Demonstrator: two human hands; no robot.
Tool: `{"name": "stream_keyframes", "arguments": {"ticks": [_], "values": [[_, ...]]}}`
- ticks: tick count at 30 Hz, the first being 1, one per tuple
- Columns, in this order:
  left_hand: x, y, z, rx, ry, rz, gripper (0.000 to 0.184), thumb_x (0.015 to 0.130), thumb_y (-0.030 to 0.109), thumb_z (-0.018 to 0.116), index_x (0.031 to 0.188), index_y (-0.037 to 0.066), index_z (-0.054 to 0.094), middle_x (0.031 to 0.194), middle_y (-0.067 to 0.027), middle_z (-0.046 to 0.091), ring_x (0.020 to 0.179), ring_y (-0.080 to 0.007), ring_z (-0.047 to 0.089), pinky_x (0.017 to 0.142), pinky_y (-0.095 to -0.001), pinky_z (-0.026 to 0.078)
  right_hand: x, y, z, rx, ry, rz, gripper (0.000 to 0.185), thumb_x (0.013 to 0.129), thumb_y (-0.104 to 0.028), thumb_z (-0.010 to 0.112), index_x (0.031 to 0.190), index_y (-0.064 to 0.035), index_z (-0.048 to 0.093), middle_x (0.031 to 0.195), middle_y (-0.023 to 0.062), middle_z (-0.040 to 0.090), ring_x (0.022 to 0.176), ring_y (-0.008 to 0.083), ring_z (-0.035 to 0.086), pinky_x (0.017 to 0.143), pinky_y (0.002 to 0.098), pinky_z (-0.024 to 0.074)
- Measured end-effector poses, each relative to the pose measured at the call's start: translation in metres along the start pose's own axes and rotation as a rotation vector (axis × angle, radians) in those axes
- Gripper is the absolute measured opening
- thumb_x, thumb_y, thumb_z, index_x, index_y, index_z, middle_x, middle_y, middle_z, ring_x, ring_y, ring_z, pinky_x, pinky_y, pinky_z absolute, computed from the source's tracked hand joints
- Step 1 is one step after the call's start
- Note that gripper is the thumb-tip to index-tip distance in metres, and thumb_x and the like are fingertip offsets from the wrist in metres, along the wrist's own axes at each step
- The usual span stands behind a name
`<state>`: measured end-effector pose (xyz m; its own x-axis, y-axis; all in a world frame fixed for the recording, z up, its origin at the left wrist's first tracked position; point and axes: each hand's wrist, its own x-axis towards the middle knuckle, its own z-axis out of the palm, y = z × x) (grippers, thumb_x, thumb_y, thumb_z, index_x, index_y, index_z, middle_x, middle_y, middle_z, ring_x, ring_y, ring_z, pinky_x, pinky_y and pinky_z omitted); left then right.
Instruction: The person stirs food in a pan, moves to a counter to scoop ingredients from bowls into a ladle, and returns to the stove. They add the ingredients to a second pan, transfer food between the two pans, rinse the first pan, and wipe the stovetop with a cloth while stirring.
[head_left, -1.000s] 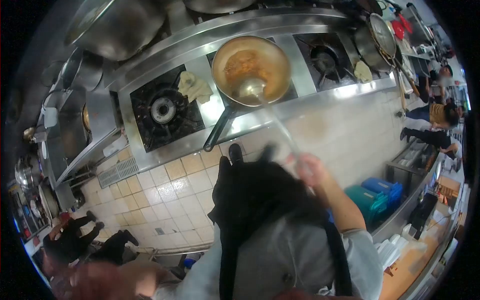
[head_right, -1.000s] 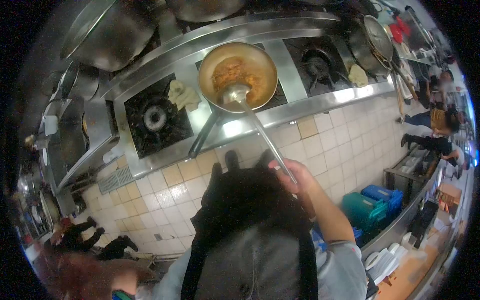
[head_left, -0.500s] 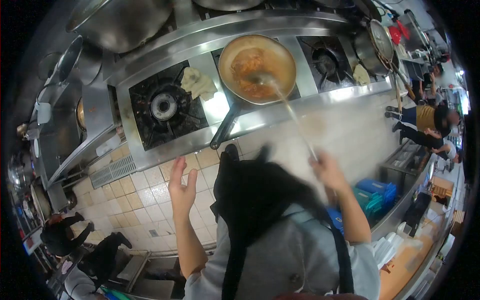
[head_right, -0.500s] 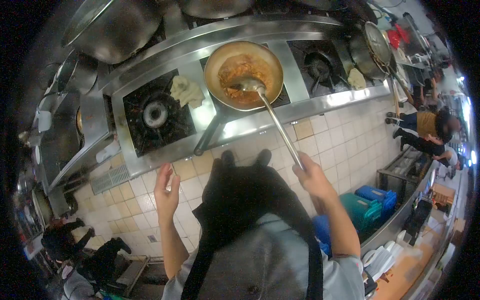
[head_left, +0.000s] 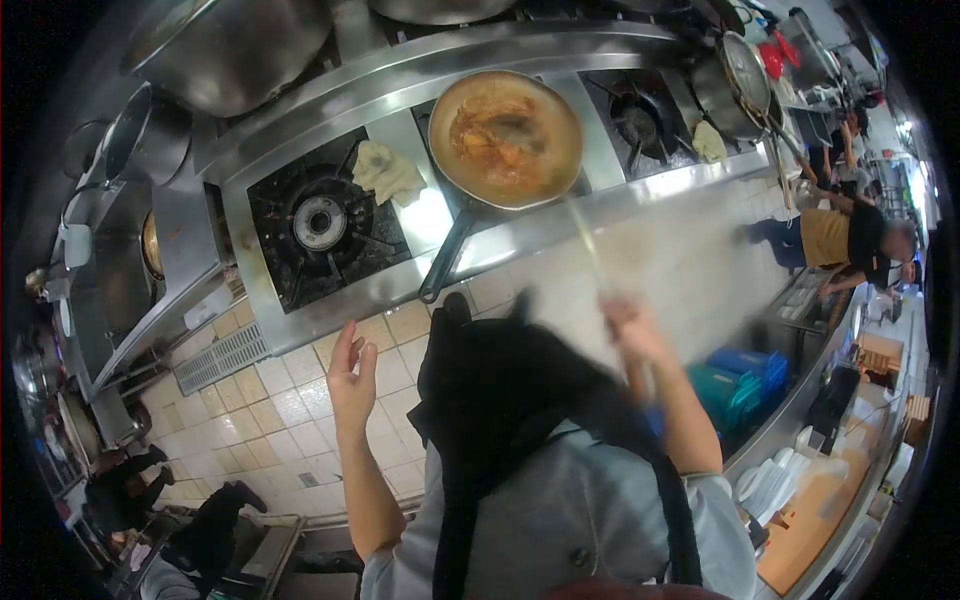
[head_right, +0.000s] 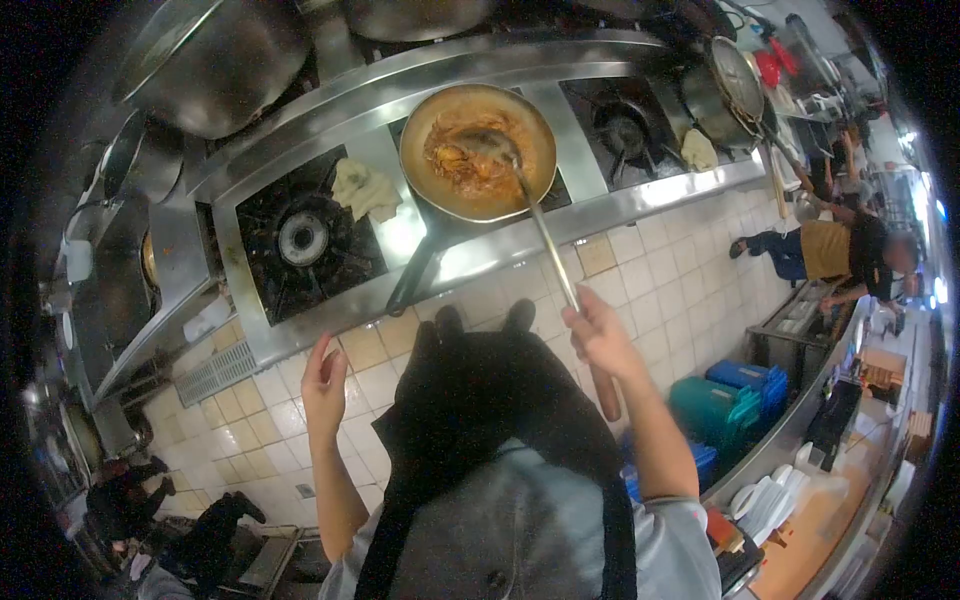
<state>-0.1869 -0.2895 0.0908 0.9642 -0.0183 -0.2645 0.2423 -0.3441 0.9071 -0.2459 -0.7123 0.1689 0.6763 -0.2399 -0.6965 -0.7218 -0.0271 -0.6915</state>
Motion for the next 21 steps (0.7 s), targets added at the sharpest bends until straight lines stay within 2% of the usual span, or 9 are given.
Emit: {"name": "stream_keyframes", "arguments": {"ticks": [6, 8, 12, 14, 15, 17, 18, 20, 21], "values": [[-0.02, -0.044, -0.007, 0.075, 0.007, -0.208, 0.051, 0.097, 0.019, 0.067, 0.142, -0.001, 0.052, 0.126, -0.0165, 0.064, 0.109, -0.0184, 0.064, 0.095, -0.0303, 0.05, 0.047, -0.008, -0.005, -0.197, 0.181, -0.328, 0.035, 0.101, -0.017, 0.057, 0.132, -0.0036, 0.05, 0.067, -0.0016, 0.049, 0.049, 0.0071, 0.044, 0.042, 0.0258, 0.0361], [-0.027, -0.062, -0.005, 0.041, 0.028, -0.153, 0.053, 0.097, 0.022, 0.068, 0.143, -0.001, 0.052, 0.084, 0.0047, 0.055, 0.073, -0.0045, 0.046, 0.064, -0.02, 0.039, 0.062, -0.012, 0.005, -0.217, 0.217, -0.336, 0.038, 0.1, -0.018, 0.057, 0.134, -0.0029, 0.05, 0.066, -0.0006, 0.049, 0.048, 0.0076, 0.044, 0.043, 0.0259, 0.0366], [-0.039, -0.068, -0.009, 0.044, 0.004, -0.214, 0.054, 0.097, 0.023, 0.068, 0.143, -0.001, 0.052, 0.087, 0.0033, 0.058, 0.074, -0.0053, 0.048, 0.065, -0.0209, 0.041, 0.058, -0.018, 0.018, -0.222, 0.181, -0.242, 0.042, 0.099, -0.018, 0.058, 0.136, -0.0011, 0.049, 0.067, -0.0008, 0.048, 0.048, 0.0076, 0.044, 0.043, 0.0271, 0.0367], [-0.041, -0.08, -0.01, 0.01, 0.013, -0.314, 0.055, 0.095, 0.02, 0.071, 0.142, -0.002, 0.052, 0.093, -0.003, 0.066, 0.084, -0.0081, 0.058, 0.078, -0.0228, 0.049, 0.049, -0.011, 0.009, -0.286, 0.141, -0.278, 0.045, 0.099, -0.017, 0.058, 0.139, 0.0008, 0.048, 0.07, 0.0008, 0.052, 0.052, 0.0095, 0.047, 0.046, 0.0275, 0.04], [-0.042, -0.081, -0.01, 0.007, 0.013, -0.311, 0.055, 0.095, 0.02, 0.071, 0.142, -0.002, 0.052, 0.093, -0.003, 0.066, 0.084, -0.0081, 0.058, 0.078, -0.0228, 0.049, 0.046, -0.003, 0.004, -0.286, 0.144, -0.281, 0.045, 0.099, -0.017, 0.058, 0.139, 0.0008, 0.048, 0.07, 0.0008, 0.052, 0.052, 0.0095, 0.047, 0.046, 0.0275, 0.04], [-0.04, -0.083, -0.009, 0.074, 0.006, -0.329, 0.056, 0.095, 0.021, 0.071, 0.142, -0.002, 0.052, 0.091, -0.0018, 0.065, 0.081, -0.007, 0.057, 0.073, -0.0219, 0.047, 0.042, 0.012, -0.008, -0.537, 0.211, -0.507, 0.051, 0.098, -0.018, 0.06, 0.143, 0.0009, 0.045, 0.082, 0.0079, 0.063, 0.064, 0.0148, 0.058, 0.059, 0.0293, 0.0488], [-0.039, -0.086, -0.009, 0.071, 0.01, -0.328, 0.056, 0.095, 0.021, 0.071, 0.142, -0.002, 0.052, 0.091, -0.0018, 0.065, 0.081, -0.007, 0.057, 0.073, -0.0219, 0.047, 0.037, 0.015, -0.011, -0.539, 0.21, -0.511, 0.051, 0.098, -0.018, 0.06, 0.143, 0.0009, 0.045, 0.082, 0.0079, 0.063, 0.064, 0.0148, 0.058, 0.059, 0.0293, 0.0488], [-0.035, -0.093, -0.012, 0.067, -0.011, -0.324, 0.058, 0.094, 0.023, 0.072, 0.145, 0.003, 0.051, 0.091, -0.002, 0.065, 0.082, -0.0073, 0.057, 0.075, -0.0224, 0.048, 0.025, 0.022, -0.014, -0.562, 0.169, -0.391, 0.057, 0.096, -0.022, 0.063, 0.147, -0.0055, 0.044, 0.115, 0.0266, 0.066, 0.105, 0.0229, 0.068, 0.094, 0.034, 0.0502], [-0.034, -0.094, -0.013, 0.066, -0.008, -0.322, 0.058, 0.094, 0.023, 0.072, 0.145, 0.003, 0.051, 0.091, -0.002, 0.065, 0.082, -0.0073, 0.057, 0.075, -0.0224, 0.048, 0.026, 0.02, -0.013, -0.562, 0.169, -0.395, 0.057, 0.096, -0.022, 0.063, 0.147, -0.0055, 0.044, 0.115, 0.0266, 0.066, 0.105, 0.0229, 0.068, 0.094, 0.034, 0.0502]]}}
